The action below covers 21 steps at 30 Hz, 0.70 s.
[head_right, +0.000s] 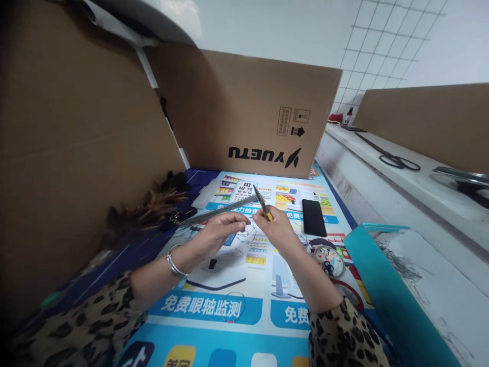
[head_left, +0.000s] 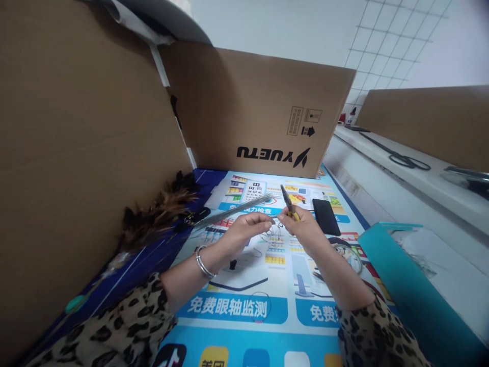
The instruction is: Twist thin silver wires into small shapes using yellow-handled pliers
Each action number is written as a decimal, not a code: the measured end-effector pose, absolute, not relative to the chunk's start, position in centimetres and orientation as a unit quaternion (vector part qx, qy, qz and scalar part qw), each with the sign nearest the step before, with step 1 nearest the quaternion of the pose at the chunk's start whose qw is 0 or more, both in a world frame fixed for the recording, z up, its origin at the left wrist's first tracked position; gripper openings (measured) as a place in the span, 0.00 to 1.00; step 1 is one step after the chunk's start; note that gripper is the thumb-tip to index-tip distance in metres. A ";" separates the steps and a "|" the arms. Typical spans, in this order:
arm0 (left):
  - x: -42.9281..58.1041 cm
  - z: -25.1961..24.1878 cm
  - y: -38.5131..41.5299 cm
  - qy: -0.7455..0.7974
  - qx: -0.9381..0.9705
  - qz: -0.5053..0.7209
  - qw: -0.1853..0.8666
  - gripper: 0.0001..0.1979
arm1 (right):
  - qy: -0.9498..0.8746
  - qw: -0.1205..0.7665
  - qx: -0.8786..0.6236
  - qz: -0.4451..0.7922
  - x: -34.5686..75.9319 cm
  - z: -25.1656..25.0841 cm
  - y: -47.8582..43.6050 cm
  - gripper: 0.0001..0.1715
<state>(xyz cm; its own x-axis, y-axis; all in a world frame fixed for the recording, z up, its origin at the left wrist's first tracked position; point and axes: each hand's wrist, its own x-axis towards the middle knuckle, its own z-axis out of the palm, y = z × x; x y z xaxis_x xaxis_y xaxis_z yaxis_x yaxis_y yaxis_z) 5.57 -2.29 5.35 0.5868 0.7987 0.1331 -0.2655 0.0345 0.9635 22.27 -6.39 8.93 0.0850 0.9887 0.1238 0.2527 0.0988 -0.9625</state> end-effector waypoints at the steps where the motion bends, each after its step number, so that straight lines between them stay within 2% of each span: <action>1: 5.5 5.3 -2.3 0.235 0.575 0.392 0.678 0.07 | -0.563 0.481 -0.555 0.378 22.2 8.7 -6.3 0.13; 13: 4.5 3.1 -2.1 0.284 0.597 0.397 0.637 0.09 | -0.597 0.431 -0.573 0.360 21.7 6.5 -5.8 0.13; 21: 2.3 0.9 -1.6 0.337 0.591 0.445 0.583 0.10 | -0.647 0.326 -0.627 0.285 22.4 2.5 -5.9 0.11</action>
